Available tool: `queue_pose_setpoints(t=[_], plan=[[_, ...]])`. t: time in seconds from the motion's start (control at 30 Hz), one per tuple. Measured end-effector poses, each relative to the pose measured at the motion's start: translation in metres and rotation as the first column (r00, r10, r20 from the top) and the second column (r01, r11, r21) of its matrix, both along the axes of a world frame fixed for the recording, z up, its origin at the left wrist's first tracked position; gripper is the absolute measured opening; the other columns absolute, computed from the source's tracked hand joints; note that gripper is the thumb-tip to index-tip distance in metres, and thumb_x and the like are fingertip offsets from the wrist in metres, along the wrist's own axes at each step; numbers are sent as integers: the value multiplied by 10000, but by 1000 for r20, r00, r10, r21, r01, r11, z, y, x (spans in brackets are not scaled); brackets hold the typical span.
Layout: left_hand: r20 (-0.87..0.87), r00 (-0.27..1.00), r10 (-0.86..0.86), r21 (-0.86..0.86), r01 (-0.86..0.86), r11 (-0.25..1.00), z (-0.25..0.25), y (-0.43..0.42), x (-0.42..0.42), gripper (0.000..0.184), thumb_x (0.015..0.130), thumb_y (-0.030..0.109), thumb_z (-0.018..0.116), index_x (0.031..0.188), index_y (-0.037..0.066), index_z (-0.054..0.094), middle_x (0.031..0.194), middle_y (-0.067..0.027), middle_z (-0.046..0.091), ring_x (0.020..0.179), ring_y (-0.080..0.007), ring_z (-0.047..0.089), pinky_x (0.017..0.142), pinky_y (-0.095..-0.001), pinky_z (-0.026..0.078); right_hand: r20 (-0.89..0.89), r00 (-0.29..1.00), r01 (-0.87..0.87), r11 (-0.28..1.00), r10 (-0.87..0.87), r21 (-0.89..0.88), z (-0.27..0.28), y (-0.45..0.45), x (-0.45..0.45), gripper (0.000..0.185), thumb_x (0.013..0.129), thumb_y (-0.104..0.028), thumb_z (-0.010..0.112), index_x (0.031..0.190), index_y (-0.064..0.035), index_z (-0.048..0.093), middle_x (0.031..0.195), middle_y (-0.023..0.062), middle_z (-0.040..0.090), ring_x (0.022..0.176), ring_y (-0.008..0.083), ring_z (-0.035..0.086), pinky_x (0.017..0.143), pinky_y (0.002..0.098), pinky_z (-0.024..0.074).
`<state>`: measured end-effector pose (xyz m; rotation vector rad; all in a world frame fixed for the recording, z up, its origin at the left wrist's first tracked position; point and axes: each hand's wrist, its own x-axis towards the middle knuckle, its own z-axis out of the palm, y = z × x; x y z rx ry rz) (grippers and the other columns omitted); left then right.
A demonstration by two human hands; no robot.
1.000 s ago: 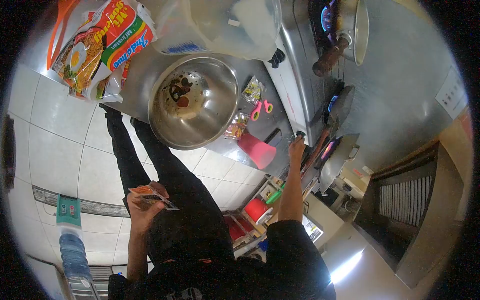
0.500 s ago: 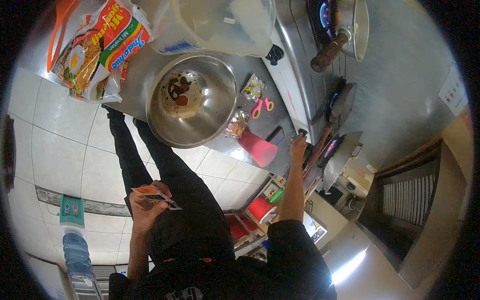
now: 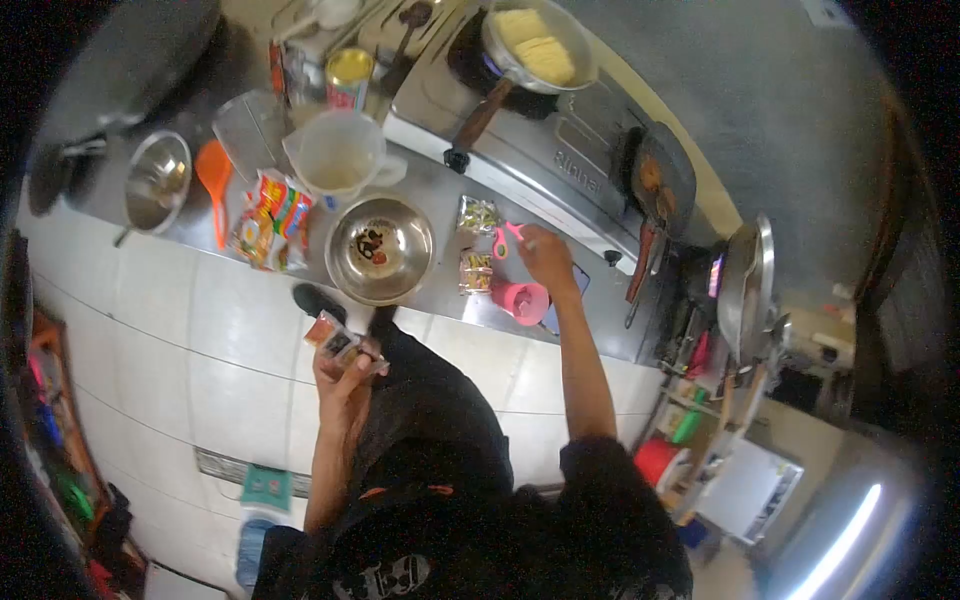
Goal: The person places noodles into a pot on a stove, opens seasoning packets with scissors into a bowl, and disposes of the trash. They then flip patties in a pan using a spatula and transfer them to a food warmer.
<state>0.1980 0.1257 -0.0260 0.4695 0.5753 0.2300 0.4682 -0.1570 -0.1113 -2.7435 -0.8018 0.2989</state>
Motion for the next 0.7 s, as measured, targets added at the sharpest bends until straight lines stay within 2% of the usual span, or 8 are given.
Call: queue_pose_setpoints(t=[0.03, 0.1, 0.2, 0.33, 0.4, 0.5, 0.63, 0.7], plan=[[6, 1000, -23, 32, 23, 999, 16, -1, 5, 368, 801, 66, 712, 1100, 26, 502, 904, -93, 622, 753, -163, 618, 579, -269, 511, 12, 1000, 16, 999, -16, 44, -29, -13, 2, 247, 807, -221, 653, 1000, -66, 642, 955, 186, 659, 865, 334, 642, 762, 439, 495], [-50, 998, -34, 32, 35, 999, 39, 1, 10, 338, 820, -22, 664, 1122, 16, 517, 924, -108, 638, 774, -163, 624, 543, -280, 517, -2, 1000, -8, 963, 8, -270, -69, -20, 13, 290, 781, -222, 677, 1034, -86, 633, 1061, 161, 613, 899, 341, 625, 791, 443, 496], [-39, 998, 45, 134, -39, 990, 64, -6, 19, 396, 830, -17, 653, 1190, 26, 497, 959, -95, 638, 825, -170, 635, 574, -289, 544, -13, 990, 139, 990, -139, 11, -47, -9, -3, 352, 731, -236, 722, 1033, -82, 629, 1068, 152, 586, 870, 362, 620, 785, 448, 498], [-18, 995, 103, 183, -98, 978, 69, -19, 23, 402, 841, -7, 621, 1216, 17, 476, 1062, -98, 621, 922, -173, 628, 721, -303, 536, -35, 975, 220, 975, -219, 38, -38, -7, 4, 384, 681, -240, 760, 1004, -79, 626, 1103, 145, 573, 855, 372, 617, 769, 456, 496], [-7, 997, 80, 198, -77, 977, 67, -27, 27, 403, 844, -18, 610, 1222, 17, 473, 1073, -99, 617, 942, -179, 625, 743, -304, 537, 36, 989, 141, 990, -142, 11, -43, -12, 3, 333, 626, -178, 795, 838, -54, 570, 980, 150, 598, 868, 346, 609, 718, 449, 491], [17, 998, 65, 236, -68, 969, 68, -38, 35, 413, 858, -25, 595, 1244, 10, 451, 1093, -106, 608, 980, -191, 620, 810, -307, 533, -6, 988, 152, 988, -152, -34, -53, -17, 15, 278, 620, -137, 781, 778, -48, 569, 840, 151, 625, 796, 350, 620, 670, 442, 488], [136, 988, 73, 169, -96, 981, 58, -50, 38, 450, 872, 3, 608, 1279, 24, 416, 1127, -104, 588, 997, -180, 613, 878, -298, 515, 18, 995, 93, 990, -96, 107, -62, -27, 23, 241, 612, -100, 759, 727, -42, 556, 707, 153, 621, 705, 371, 610, 628, 427, 485], [162, 982, 92, 58, -102, 993, 52, -52, 39, 450, 878, 2, 603, 1286, 37, 418, 1145, -101, 579, 1004, -180, 609, 881, -288, 515, -30, 984, 179, 964, -176, 199, -57, -27, 26, 222, 606, -75, 745, 672, -36, 536, 647, 133, 604, 595, 303, 613, 560, 409, 477]])
